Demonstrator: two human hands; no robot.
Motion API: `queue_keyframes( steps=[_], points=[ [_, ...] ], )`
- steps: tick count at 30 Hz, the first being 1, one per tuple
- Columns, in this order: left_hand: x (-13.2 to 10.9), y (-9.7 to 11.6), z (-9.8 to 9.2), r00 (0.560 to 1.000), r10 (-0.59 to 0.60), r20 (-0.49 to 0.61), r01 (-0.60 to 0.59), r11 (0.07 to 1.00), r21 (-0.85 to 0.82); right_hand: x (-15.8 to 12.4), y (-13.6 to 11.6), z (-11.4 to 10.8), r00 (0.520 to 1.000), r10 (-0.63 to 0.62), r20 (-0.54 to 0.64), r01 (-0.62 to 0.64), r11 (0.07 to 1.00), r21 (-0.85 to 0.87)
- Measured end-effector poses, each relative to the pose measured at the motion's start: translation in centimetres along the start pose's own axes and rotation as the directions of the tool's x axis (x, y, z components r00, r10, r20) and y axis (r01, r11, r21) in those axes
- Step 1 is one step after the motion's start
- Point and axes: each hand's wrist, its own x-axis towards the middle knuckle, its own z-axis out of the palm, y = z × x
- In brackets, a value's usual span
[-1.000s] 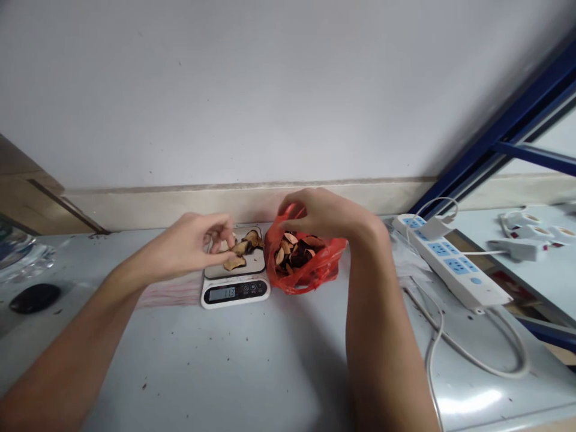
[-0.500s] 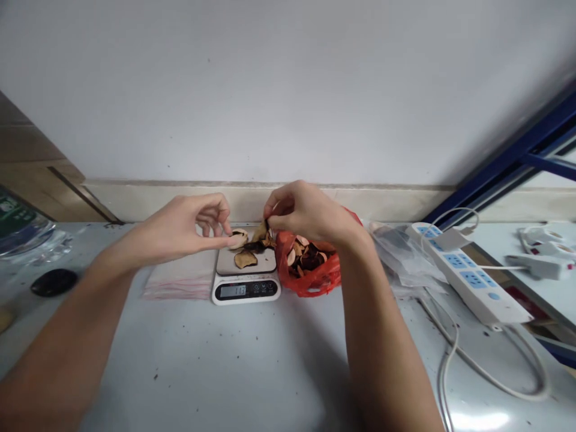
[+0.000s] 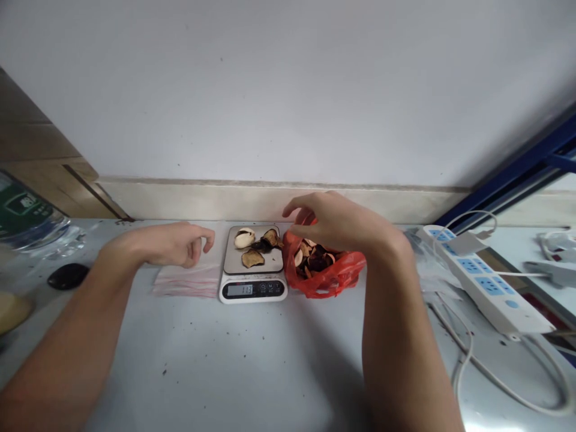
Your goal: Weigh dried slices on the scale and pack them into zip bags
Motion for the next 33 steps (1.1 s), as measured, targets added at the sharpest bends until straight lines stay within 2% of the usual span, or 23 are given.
queue_keyframes(
  steps=[2,5,8,12,14,16,18,19,20,21,23,25,27,29,31,33],
  points=[
    [-0.7,-0.3,-0.6,0.991,0.073,-0.113,-0.079,0.996,-0.047,0.3,-0.4,0.2,0.999,-0.032,-0.007,0.032,0.999,0.010],
    [-1.9,-0.2,-1.5,0.933,0.174,-0.314,-0.227,0.963,-0.143,0.6,-1.2,0.8,0.991,-0.128,-0.040,0.131,0.988,0.085],
    [-2.7,0.5,-1.9,0.864,0.169,-0.474,-0.309,0.922,-0.235,1.1,-2.6,1.9,0.959,-0.279,-0.053,0.283,0.930,0.236],
    [-3.0,1.9,-1.8,0.789,0.143,-0.597,-0.404,0.853,-0.330,2.0,-4.5,4.0,0.908,-0.418,-0.035,0.405,0.852,0.333],
    [-3.0,2.4,-1.7,0.751,0.130,-0.647,-0.443,0.826,-0.348,2.5,-5.2,4.8,0.933,-0.356,-0.057,0.356,0.884,0.303],
    [-3.0,2.8,-1.5,0.678,0.119,-0.725,-0.490,0.809,-0.326,3.0,-5.6,5.3,0.967,-0.210,-0.143,0.244,0.925,0.290],
    [-2.9,2.9,-1.3,0.588,0.133,-0.798,-0.548,0.791,-0.273,3.2,-5.8,5.4,0.961,-0.080,-0.266,0.174,0.921,0.350],
    [-2.9,2.9,-1.3,0.564,0.170,-0.808,-0.571,0.787,-0.232,3.3,-5.8,5.4,0.948,-0.045,-0.315,0.175,0.900,0.399],
    [-2.8,2.9,-1.2,0.561,0.229,-0.795,-0.584,0.790,-0.185,3.3,-5.7,5.4,0.937,-0.031,-0.347,0.196,0.871,0.450],
    [-2.7,2.8,-1.1,0.582,0.300,-0.756,-0.586,0.799,-0.134,3.3,-5.6,5.3,0.931,-0.033,-0.364,0.223,0.841,0.493],
    [-2.6,2.8,-1.0,0.648,0.408,-0.643,-0.564,0.824,-0.045,3.2,-5.4,5.0,0.929,-0.074,-0.364,0.278,0.788,0.550],
    [-2.4,2.8,-0.9,0.694,0.421,-0.585,-0.520,0.854,-0.002,3.0,-5.1,4.8,0.929,-0.164,-0.332,0.340,0.735,0.586],
    [-2.3,2.8,-0.9,0.710,0.390,-0.587,-0.478,0.878,0.005,2.9,-4.7,4.5,0.927,-0.250,-0.280,0.373,0.681,0.629],
    [-2.3,2.6,-1.0,0.720,0.358,-0.594,-0.435,0.900,0.014,2.8,-4.1,4.3,0.932,-0.253,-0.260,0.363,0.656,0.662],
    [-2.2,2.2,-1.2,0.740,0.321,-0.591,-0.382,0.924,0.023,2.9,-3.4,4.1,0.952,-0.162,-0.261,0.294,0.729,0.618],
    [-2.1,1.6,-1.3,0.774,0.292,-0.563,-0.335,0.942,0.027,3.0,-2.8,4.1,0.971,-0.040,-0.235,0.153,0.861,0.486]
  ],
)
